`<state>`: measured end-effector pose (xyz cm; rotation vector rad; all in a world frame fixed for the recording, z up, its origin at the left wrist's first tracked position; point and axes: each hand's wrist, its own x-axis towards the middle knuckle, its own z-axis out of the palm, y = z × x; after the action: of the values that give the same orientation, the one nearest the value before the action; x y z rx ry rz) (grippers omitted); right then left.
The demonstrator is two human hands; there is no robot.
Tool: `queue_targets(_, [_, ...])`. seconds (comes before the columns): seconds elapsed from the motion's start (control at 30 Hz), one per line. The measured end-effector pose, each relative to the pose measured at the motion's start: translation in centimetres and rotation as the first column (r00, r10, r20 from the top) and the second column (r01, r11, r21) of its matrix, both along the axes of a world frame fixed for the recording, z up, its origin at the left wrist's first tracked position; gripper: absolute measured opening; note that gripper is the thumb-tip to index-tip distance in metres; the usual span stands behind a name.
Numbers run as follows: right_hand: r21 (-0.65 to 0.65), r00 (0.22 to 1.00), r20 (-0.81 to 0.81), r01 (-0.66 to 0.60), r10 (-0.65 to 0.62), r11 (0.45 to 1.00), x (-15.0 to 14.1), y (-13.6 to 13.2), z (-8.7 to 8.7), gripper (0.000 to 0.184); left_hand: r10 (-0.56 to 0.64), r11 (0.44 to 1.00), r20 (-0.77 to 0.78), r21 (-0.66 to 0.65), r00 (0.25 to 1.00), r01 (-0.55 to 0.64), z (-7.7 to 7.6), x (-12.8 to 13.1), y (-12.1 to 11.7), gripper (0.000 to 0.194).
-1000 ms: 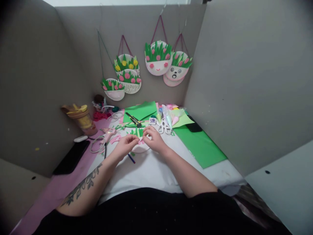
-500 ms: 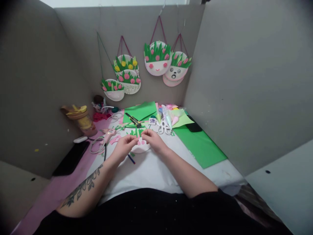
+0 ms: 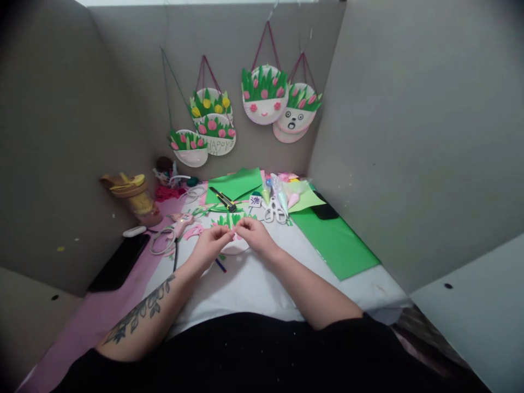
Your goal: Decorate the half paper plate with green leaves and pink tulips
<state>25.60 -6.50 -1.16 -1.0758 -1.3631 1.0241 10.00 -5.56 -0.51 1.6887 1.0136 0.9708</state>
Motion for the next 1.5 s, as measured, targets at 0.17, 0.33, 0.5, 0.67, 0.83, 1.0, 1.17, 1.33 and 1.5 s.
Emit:
queue_targets(0.17, [0.028,0.985,0.114,0.128,-0.131,0.991,1.7,1.5,-1.1,0.011,-0.003,0.99,-0.225,0.136,0.974,0.035,-0.7,-0.9,1.1,0.02])
queue_targets(0.33, [0.094,0.877,0.388,0.268,-0.283,0.959,2.8,3.3,-3.7,0.005,0.095,0.907,-0.552,0.392,0.828,0.157,-1.5,-1.7,1.8,0.033])
queue_targets(0.5, [0.03,0.826,0.515,0.249,-0.229,0.968,1.9,3.7,-4.6,0.005,0.088,0.845,-0.667,0.444,0.74,0.3,-1.7,-1.7,1.5,0.035])
queue_targets(0.67, [-0.009,0.767,0.608,0.266,-0.206,0.964,1.5,3.9,-4.4,0.007,0.108,0.828,-0.71,0.452,0.696,0.333,-1.5,-1.5,1.3,0.029])
queue_targets(0.83, [-0.009,0.757,0.622,0.263,-0.201,0.965,1.7,4.0,-4.8,0.008,0.1,0.829,-0.755,0.423,0.647,0.365,-1.1,-1.4,1.1,0.029])
queue_targets(1.0, [-0.039,0.757,0.629,0.26,-0.178,0.965,1.8,3.9,-4.9,0.008,0.123,0.815,-0.783,0.43,0.61,0.388,-1.1,-1.3,1.0,0.032])
queue_targets(1.17, [-0.046,0.737,0.66,0.234,-0.146,0.971,1.7,4.1,-4.9,0.01,0.129,0.778,-0.837,0.418,0.531,0.469,-1.1,-1.2,1.0,0.038])
queue_targets(1.33, [-0.042,0.699,0.698,0.258,-0.156,0.965,1.7,4.3,-5.2,0.01,0.065,0.757,-0.87,0.362,0.488,0.544,-1.0,-1.1,1.1,0.035])
queue_targets(1.5, [-0.021,0.68,0.716,0.248,-0.158,0.969,1.7,4.3,-5.2,0.01,0.05,0.745,-0.88,0.348,0.473,0.569,-0.9,-1.1,1.2,0.032])
